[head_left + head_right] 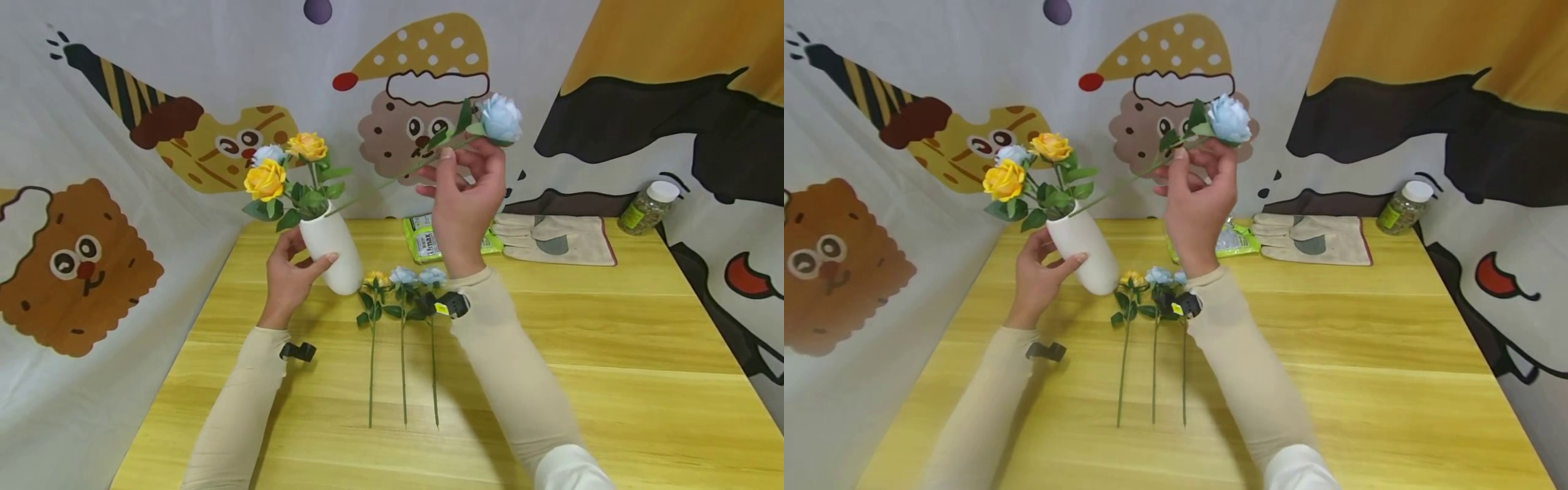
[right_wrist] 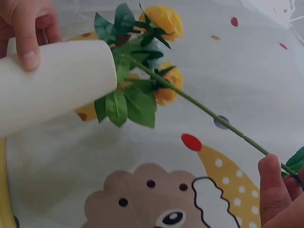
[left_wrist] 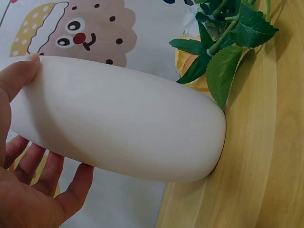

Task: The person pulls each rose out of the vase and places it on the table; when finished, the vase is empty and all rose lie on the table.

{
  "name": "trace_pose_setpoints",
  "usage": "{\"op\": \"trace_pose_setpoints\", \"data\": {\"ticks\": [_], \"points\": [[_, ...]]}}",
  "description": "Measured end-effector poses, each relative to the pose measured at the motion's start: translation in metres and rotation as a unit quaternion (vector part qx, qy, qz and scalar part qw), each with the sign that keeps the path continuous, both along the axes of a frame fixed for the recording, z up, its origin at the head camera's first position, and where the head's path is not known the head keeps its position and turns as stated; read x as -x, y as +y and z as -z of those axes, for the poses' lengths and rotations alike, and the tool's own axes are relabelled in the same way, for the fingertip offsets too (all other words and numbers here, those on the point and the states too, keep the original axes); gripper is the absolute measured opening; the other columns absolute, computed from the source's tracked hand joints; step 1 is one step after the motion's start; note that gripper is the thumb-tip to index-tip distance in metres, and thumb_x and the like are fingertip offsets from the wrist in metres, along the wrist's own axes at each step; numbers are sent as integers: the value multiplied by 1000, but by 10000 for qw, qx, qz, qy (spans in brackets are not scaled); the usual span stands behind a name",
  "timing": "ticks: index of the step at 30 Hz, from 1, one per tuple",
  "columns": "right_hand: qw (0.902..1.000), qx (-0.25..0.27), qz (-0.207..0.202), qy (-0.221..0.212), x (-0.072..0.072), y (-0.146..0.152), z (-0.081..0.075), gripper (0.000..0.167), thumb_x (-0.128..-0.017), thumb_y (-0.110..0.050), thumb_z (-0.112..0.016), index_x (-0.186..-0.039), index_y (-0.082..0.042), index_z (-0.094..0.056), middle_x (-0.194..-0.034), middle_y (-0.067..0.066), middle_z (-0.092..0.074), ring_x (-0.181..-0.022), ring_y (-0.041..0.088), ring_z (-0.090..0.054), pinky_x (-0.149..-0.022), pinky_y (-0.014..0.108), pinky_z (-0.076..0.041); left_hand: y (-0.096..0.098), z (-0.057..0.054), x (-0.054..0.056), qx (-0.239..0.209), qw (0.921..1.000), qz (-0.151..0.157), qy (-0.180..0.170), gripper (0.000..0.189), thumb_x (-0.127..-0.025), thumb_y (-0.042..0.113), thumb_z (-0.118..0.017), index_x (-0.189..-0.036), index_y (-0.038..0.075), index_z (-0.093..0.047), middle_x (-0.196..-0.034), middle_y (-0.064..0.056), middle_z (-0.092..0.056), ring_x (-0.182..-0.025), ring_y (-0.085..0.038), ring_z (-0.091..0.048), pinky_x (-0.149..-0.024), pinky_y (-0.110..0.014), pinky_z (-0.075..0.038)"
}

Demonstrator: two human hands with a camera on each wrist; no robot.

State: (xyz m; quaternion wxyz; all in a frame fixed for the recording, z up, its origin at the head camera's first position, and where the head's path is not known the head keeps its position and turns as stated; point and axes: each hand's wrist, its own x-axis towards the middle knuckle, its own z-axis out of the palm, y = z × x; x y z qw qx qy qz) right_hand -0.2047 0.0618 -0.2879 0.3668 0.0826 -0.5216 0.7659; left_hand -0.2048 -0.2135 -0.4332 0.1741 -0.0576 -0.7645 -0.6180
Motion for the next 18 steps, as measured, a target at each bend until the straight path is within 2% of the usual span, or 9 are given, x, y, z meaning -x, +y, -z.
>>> {"op": "trace_pose_setpoints", "data": {"ticks": [9, 14, 18], "points": [[9993, 110, 189, -312, -4, 27, 13, 29, -103, -9, -65, -131, -5, -56, -90, 10, -69, -64, 23, -76, -59, 32, -64, -1, 0, 0, -10, 10000, 11, 15, 65, -84, 19, -91, -142, 18, -61, -131, -3, -63, -117, -19, -61, -95, -37, -61], [9978, 17, 222, -628, -7, 42, 26, 28, -103, -11, -65, -131, -8, -61, -88, 8, -71, -61, 19, -75, -57, 28, -62, -1, 0, 0, 7, 10000, 13, 12, 64, -84, 19, -91, -141, 17, -62, -130, -2, -63, -116, -19, -61, -95, -37, -61], [9953, -187, 305, -895, -9, 56, 40, 24, -103, -13, -65, -127, -9, -68, -86, 5, -71, -59, 15, -73, -53, 25, -59, 0, 0, 0, 3, 10000, 24, -4, 64, -84, 19, -91, -141, 17, -62, -130, -2, -63, -116, -20, -61, -93, -31, -60]]}}
